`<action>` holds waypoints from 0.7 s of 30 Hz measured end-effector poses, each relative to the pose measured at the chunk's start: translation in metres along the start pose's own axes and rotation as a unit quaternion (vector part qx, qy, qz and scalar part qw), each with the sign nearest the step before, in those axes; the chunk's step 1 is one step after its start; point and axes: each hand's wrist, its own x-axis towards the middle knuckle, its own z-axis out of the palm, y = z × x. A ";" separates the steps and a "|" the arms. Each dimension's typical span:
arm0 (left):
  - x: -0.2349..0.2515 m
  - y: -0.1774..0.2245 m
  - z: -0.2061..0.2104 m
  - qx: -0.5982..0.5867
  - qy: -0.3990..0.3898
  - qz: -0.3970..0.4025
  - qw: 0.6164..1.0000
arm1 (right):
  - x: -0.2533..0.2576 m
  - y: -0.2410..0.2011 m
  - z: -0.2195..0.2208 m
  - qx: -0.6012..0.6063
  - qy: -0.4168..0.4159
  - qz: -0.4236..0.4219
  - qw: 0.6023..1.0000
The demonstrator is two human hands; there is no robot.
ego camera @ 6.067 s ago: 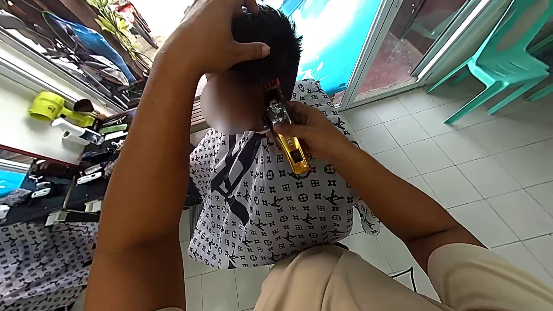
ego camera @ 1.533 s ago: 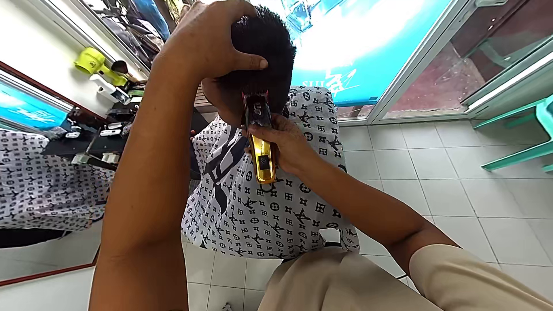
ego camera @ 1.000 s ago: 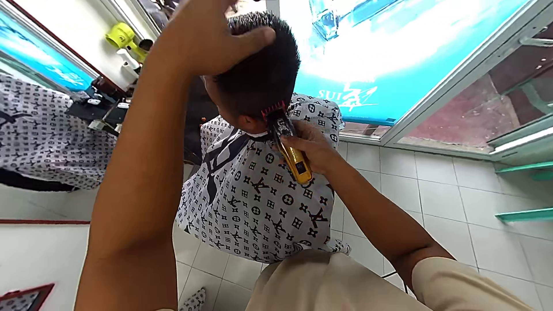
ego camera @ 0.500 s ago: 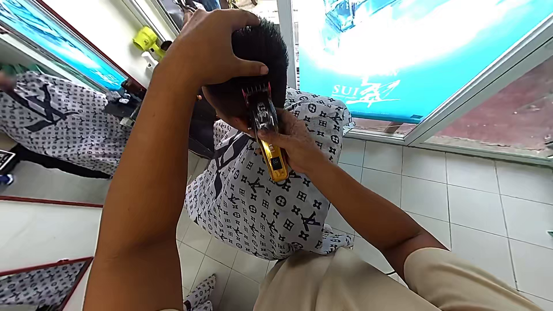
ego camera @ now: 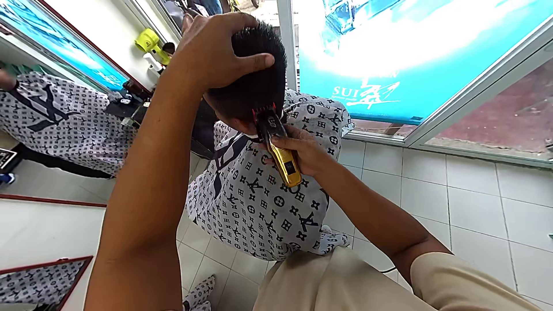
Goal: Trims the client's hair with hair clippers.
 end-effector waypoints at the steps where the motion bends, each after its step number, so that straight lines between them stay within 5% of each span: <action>1: 0.000 0.002 0.002 0.001 0.010 -0.010 1.000 | 0.001 -0.003 -0.004 0.017 -0.008 0.003 1.000; 6: 0.002 0.013 0.007 0.028 0.015 -0.035 0.999 | 0.009 -0.040 -0.002 0.011 -0.054 -0.058 0.997; 13: 0.001 0.019 0.011 0.048 0.040 -0.066 0.996 | 0.010 -0.027 -0.035 -0.015 -0.076 0.051 0.996; 21: 0.002 0.027 0.012 0.057 0.038 -0.085 0.994 | 0.020 -0.054 -0.036 -0.011 -0.129 0.013 0.992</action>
